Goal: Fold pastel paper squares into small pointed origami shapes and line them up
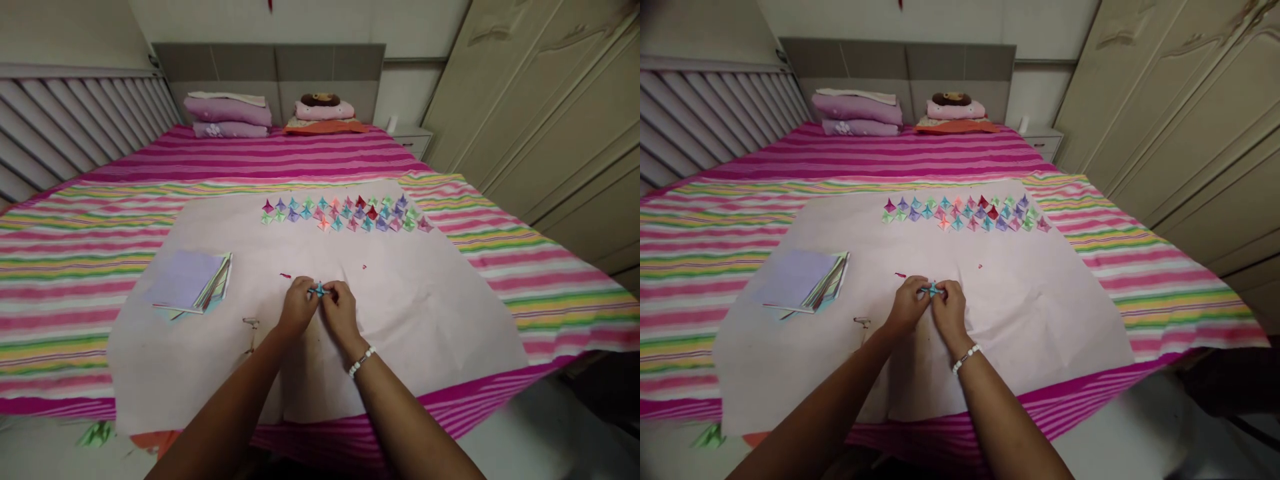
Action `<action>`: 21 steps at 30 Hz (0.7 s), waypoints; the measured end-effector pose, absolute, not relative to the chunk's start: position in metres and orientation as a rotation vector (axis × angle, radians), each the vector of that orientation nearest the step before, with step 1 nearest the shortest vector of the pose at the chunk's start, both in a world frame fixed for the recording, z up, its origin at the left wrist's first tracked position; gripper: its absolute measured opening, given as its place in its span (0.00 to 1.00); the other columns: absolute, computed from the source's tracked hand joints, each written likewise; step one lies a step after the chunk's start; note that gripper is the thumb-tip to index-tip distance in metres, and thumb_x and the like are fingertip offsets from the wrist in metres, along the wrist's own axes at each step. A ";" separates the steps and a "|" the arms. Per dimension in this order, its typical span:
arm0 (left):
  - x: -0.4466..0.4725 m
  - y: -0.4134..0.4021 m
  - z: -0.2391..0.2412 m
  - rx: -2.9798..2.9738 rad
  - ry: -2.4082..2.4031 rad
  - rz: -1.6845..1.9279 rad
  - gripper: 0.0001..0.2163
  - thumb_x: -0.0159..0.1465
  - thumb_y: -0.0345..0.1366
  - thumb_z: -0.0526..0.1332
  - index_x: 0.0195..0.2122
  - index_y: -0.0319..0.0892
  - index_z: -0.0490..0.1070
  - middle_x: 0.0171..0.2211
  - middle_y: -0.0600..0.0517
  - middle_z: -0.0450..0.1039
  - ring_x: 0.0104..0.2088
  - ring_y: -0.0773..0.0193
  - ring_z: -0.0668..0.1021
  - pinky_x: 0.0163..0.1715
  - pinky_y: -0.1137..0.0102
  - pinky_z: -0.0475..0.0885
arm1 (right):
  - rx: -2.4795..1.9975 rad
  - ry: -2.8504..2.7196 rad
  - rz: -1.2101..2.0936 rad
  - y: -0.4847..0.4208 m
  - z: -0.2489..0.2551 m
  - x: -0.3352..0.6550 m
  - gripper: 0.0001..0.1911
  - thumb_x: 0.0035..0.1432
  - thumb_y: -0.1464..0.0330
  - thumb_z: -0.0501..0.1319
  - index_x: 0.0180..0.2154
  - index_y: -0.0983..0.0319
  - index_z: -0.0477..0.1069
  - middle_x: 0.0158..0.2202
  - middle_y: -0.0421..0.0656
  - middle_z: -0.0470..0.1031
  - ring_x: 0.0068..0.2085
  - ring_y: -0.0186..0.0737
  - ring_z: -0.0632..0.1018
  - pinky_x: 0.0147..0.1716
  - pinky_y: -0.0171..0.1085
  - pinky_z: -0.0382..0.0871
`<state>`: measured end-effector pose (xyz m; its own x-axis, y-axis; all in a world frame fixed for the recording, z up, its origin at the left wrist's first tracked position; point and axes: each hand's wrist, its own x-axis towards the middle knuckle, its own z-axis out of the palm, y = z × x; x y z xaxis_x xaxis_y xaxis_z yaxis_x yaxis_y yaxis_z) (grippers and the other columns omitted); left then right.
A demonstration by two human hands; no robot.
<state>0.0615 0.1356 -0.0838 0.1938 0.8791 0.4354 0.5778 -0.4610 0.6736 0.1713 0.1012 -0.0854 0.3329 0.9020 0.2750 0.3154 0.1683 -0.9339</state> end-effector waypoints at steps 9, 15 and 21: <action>0.062 0.137 -0.089 2.085 1.330 1.159 0.10 0.55 0.23 0.58 0.31 0.41 0.77 0.37 0.49 0.75 0.40 0.61 0.77 0.44 0.62 0.74 | -1.322 -1.230 0.576 0.099 -0.084 0.174 0.08 0.51 0.74 0.52 0.27 0.59 0.68 0.31 0.42 0.69 0.37 0.41 0.71 0.39 0.41 0.65; 0.063 0.140 -0.087 2.069 1.317 1.145 0.10 0.55 0.22 0.57 0.30 0.41 0.76 0.35 0.49 0.75 0.38 0.62 0.77 0.44 0.62 0.73 | -1.355 -1.263 0.551 0.096 -0.082 0.175 0.09 0.53 0.75 0.51 0.28 0.59 0.68 0.31 0.43 0.69 0.37 0.42 0.71 0.40 0.41 0.66; 0.063 0.141 -0.086 2.052 1.306 1.117 0.09 0.55 0.23 0.57 0.29 0.41 0.75 0.34 0.50 0.75 0.38 0.63 0.76 0.43 0.63 0.73 | -1.430 -1.448 0.443 0.085 -0.083 0.178 0.13 0.50 0.78 0.51 0.34 0.60 0.69 0.35 0.45 0.68 0.38 0.44 0.71 0.40 0.42 0.67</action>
